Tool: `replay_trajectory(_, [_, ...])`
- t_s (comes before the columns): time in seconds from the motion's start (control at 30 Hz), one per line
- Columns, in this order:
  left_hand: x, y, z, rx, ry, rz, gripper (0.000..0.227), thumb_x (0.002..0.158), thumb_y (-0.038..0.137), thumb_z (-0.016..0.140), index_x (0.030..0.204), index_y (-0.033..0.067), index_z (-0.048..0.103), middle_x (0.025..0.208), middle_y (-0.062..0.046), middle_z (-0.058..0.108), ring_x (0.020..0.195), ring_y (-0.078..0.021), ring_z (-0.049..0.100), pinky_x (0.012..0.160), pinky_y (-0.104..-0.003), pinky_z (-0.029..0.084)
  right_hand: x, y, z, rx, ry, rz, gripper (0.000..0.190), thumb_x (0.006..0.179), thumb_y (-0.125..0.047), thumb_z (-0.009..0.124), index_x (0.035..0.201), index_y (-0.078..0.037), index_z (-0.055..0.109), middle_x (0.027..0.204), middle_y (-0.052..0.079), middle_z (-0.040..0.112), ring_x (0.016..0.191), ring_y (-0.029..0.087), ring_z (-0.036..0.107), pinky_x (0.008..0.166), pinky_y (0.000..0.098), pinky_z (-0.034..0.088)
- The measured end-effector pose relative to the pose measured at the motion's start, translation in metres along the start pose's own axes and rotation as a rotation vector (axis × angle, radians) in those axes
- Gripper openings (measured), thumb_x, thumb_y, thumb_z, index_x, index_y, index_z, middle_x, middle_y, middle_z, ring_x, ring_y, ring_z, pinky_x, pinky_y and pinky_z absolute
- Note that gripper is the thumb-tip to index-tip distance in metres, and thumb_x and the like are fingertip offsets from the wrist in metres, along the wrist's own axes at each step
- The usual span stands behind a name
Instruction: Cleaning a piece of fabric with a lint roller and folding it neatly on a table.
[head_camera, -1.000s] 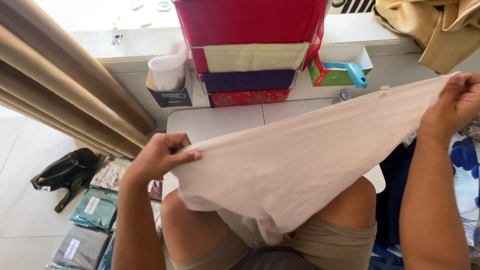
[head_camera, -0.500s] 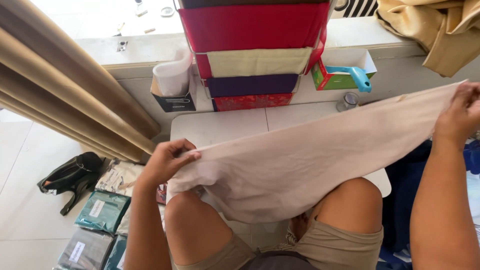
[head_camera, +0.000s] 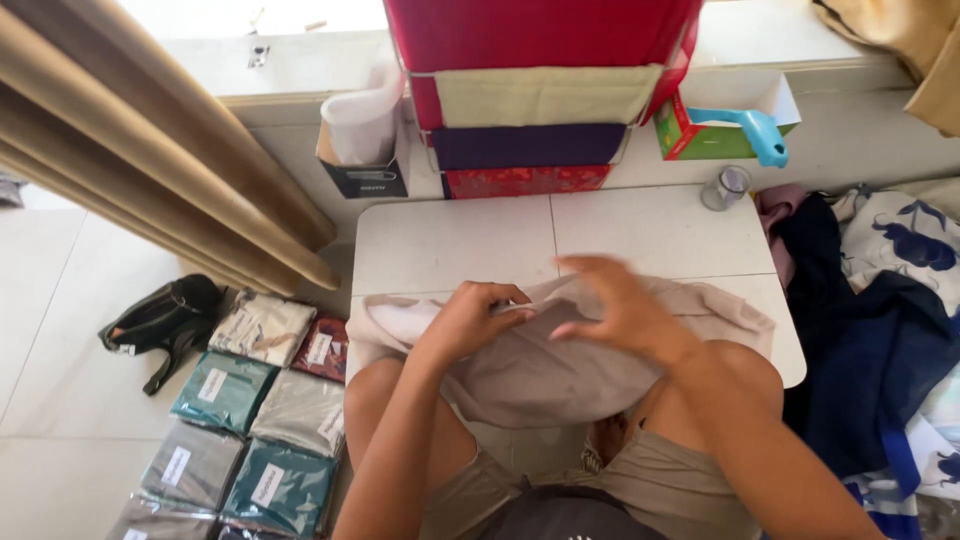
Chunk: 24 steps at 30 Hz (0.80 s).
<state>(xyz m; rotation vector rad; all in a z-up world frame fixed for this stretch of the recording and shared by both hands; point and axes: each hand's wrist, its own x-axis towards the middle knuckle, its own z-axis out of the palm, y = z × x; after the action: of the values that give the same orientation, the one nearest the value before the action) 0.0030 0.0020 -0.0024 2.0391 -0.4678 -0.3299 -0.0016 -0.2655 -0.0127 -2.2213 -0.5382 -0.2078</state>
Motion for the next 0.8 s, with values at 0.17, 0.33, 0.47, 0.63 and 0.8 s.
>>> replay_trajectory(0.17, [-0.001,0.007,-0.005,0.083,-0.027,-0.093,0.017,0.088,0.027,0.08,0.099,0.0146,0.077,0.079,-0.008,0.075,0.084,-0.0278,0.074,0.079,-0.039,0.058,0.018,0.001,0.039,0.147,-0.192,-0.098,0.008,0.09,-0.02,0.076,0.094,-0.013,0.078,0.074,0.006,0.074,0.066,0.025,0.071,0.066,0.0361,0.057])
replay_trajectory(0.33, [-0.02,-0.004,-0.033,0.045,-0.094,-0.15,0.022,0.084,0.028,0.081,0.092,0.0082,0.074,0.081,-0.015,0.077,0.085,-0.0338,0.073,0.08,-0.044,0.055,0.014,0.043,0.023,0.315,-0.168,-0.073,0.01,0.089,-0.02,0.077,0.094,-0.013,0.082,0.074,0.003,0.073,0.064,0.015,0.064,0.065,0.0301,0.053])
replay_trajectory(0.47, [-0.03,-0.016,-0.063,-0.036,-0.016,-0.146,0.022,0.081,0.023,0.083,0.088,0.005,0.071,0.075,-0.017,0.075,0.074,-0.0284,0.067,0.076,-0.042,0.054,0.016,0.044,-0.013,0.239,-0.064,-0.047,0.011,0.089,-0.02,0.078,0.095,-0.014,0.083,0.075,0.005,0.072,0.063,0.014,0.063,0.063,0.0288,0.051])
replay_trajectory(0.63, [-0.037,0.007,-0.093,0.323,0.189,0.043,0.026,0.077,0.024,0.086,0.086,0.0105,0.065,0.066,-0.01,0.068,0.067,-0.0287,0.065,0.067,-0.04,0.052,0.017,0.032,-0.047,0.074,0.047,-0.095,0.01,0.087,-0.023,0.08,0.094,-0.017,0.083,0.077,0.001,0.072,0.062,0.014,0.065,0.062,0.0267,0.051])
replay_trajectory(0.8, [-0.027,0.01,-0.083,0.864,0.651,0.635,0.027,0.081,0.031,0.085,0.079,0.019,0.061,0.06,0.005,0.047,0.055,-0.0166,0.057,0.08,-0.032,0.057,0.011,0.031,-0.062,-0.137,0.19,-0.136,0.009,0.091,-0.024,0.079,0.098,-0.018,0.082,0.079,-0.004,0.068,0.06,0.011,0.062,0.061,0.0246,0.052])
